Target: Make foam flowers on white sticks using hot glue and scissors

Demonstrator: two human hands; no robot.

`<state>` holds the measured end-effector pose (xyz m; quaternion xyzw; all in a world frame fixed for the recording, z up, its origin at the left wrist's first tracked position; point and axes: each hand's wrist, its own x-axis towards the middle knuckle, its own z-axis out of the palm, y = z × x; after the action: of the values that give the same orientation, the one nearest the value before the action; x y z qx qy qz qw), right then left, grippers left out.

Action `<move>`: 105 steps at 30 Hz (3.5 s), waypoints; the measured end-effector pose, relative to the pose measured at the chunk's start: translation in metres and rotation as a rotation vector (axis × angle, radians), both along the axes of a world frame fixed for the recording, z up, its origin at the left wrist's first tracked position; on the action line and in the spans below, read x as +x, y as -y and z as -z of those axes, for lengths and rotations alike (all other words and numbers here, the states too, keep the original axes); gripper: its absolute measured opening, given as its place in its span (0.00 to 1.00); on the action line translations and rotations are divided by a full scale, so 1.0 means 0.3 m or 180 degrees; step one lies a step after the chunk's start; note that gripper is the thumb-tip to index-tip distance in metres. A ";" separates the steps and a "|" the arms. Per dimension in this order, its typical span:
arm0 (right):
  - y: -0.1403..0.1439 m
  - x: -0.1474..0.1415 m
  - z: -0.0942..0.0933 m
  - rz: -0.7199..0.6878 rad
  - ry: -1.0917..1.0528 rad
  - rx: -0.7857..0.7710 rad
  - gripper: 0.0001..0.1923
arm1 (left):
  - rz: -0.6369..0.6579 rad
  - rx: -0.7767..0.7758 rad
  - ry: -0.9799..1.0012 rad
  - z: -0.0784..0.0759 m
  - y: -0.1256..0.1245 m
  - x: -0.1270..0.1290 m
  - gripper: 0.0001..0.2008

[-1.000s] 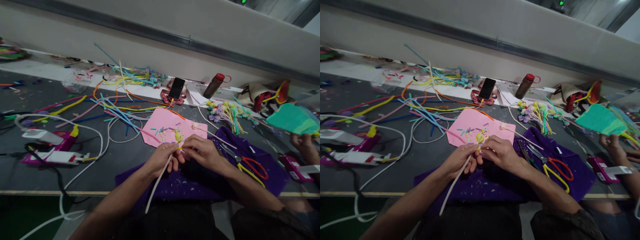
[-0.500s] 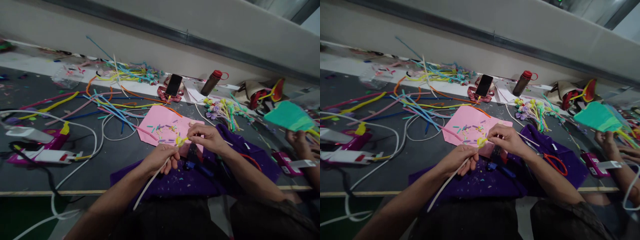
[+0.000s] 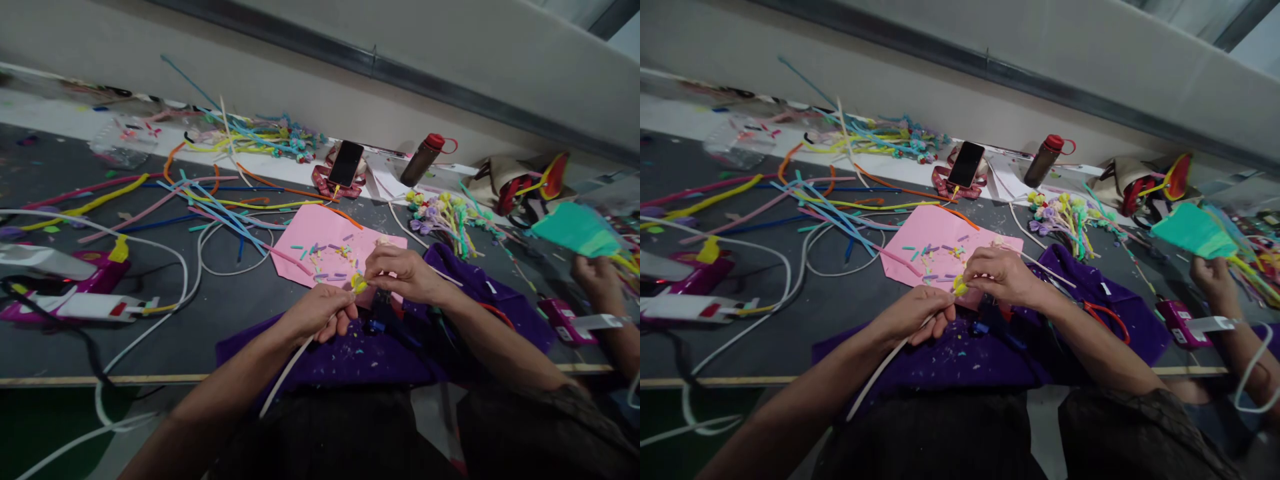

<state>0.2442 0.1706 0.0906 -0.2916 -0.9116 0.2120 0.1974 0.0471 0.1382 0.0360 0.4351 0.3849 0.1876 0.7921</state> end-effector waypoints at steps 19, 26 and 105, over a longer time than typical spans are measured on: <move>0.006 -0.016 0.001 -0.0127 0.0654 0.0881 0.09 | 0.0014 0.0117 -0.0018 -0.007 0.003 -0.003 0.14; 0.012 -0.014 0.004 -0.0100 0.0786 0.1230 0.10 | 0.0010 0.0086 -0.0039 -0.011 0.000 -0.005 0.14; 0.040 0.012 0.031 0.1593 -0.0734 -0.1075 0.10 | -0.2100 0.0312 0.0719 -0.033 -0.029 -0.073 0.12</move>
<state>0.2478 0.1586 0.0813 -0.5095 -0.7352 0.3368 0.2942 0.0251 0.1469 0.0458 0.3013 0.4052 0.4986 0.7046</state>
